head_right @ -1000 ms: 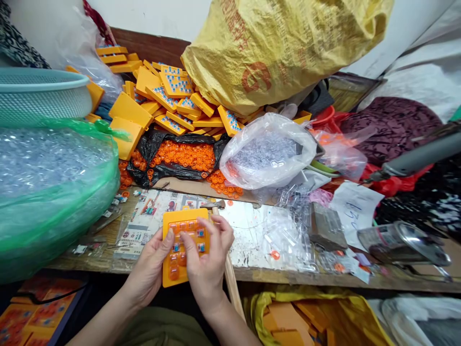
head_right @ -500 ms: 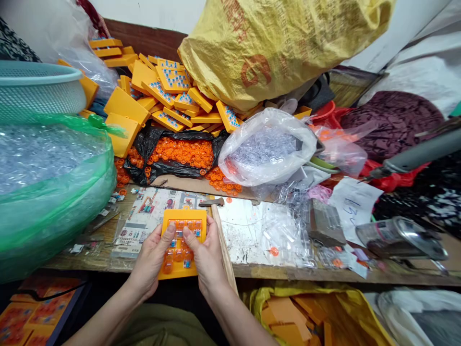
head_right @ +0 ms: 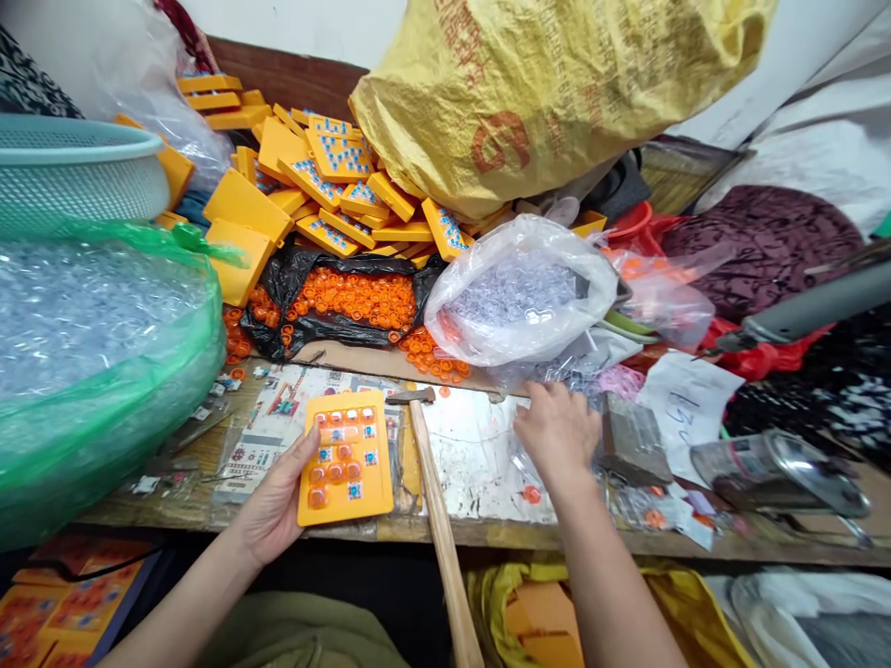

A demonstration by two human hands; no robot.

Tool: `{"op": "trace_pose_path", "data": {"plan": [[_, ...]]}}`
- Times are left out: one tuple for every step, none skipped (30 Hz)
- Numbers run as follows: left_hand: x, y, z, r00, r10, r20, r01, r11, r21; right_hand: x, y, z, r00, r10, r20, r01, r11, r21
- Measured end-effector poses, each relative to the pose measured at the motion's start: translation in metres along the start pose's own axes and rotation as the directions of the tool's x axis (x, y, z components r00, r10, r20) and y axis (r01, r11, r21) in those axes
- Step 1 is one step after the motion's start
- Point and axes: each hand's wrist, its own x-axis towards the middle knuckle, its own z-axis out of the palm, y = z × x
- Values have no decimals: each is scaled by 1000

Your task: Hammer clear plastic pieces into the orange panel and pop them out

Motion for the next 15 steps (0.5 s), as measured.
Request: {"op": "trace_pose_path", "data": {"plan": [[-1, 0, -1, 1000, 1, 19, -1, 1000, 2, 0, 5, 5, 1000, -8, -10, 7, 999, -35], [-2, 1, -2, 999, 2, 39, -2, 1000, 4, 0, 8, 10, 1000, -15, -22, 13, 998, -57], [-3, 1, -2, 998, 3, 59, -3, 1000, 5, 0, 11, 15, 999, -21, -33, 19, 998, -67], [-4, 1, -3, 997, 3, 77, -4, 1000, 7, 0, 13, 19, 999, -27, -44, 25, 998, -62], [-5, 2, -4, 996, 3, 94, -4, 1000, 9, 1, 16, 22, 998, -34, -52, 31, 999, -45], [-5, 2, -5, 994, 2, 110, -3, 1000, 13, 3, 18, 24, 997, -39, -61, 38, 999, -15], [-6, 2, -6, 992, 1, 125, -4, 1000, 18, 4, 19, 25, 997, -40, -70, 42, 999, 24], [-7, 2, -7, 990, 1, 140, -5, 1000, 26, 6, 20, 25, 996, -36, -83, 41, 997, 71], [-7, 3, -8, 988, 1, 154, -7, 999, 35, 5, 19, 23, 995, -23, -99, 35, 991, 126], [-7, 3, -8, 986, 3, 166, -10, 999, 44, 3, 16, 21, 993, -5, -114, 26, 982, 189], [-7, 3, -9, 985, 7, 173, -16, 999, 51, -1, 11, 19, 992, 17, -122, 16, 965, 261], [-7, 2, -9, 984, 12, 180, -23, 998, 56, -9, 4, 16, 993, 34, -115, 7, 940, 341], [-7, 2, -9, 982, 16, 190, -28, 998, 61, -19, -5, 13, 995, 43, -90, -1, 906, 424], [-7, 2, -9, 979, 18, 205, -32, 997, 69, -33, -16, 11, 998, 39, -48, -9, 864, 504], [-8, 1, -8, 975, 21, 222, -39, 996, 79, -49, -27, 8, 1000, 14, 10, -17, 817, 576]]}}
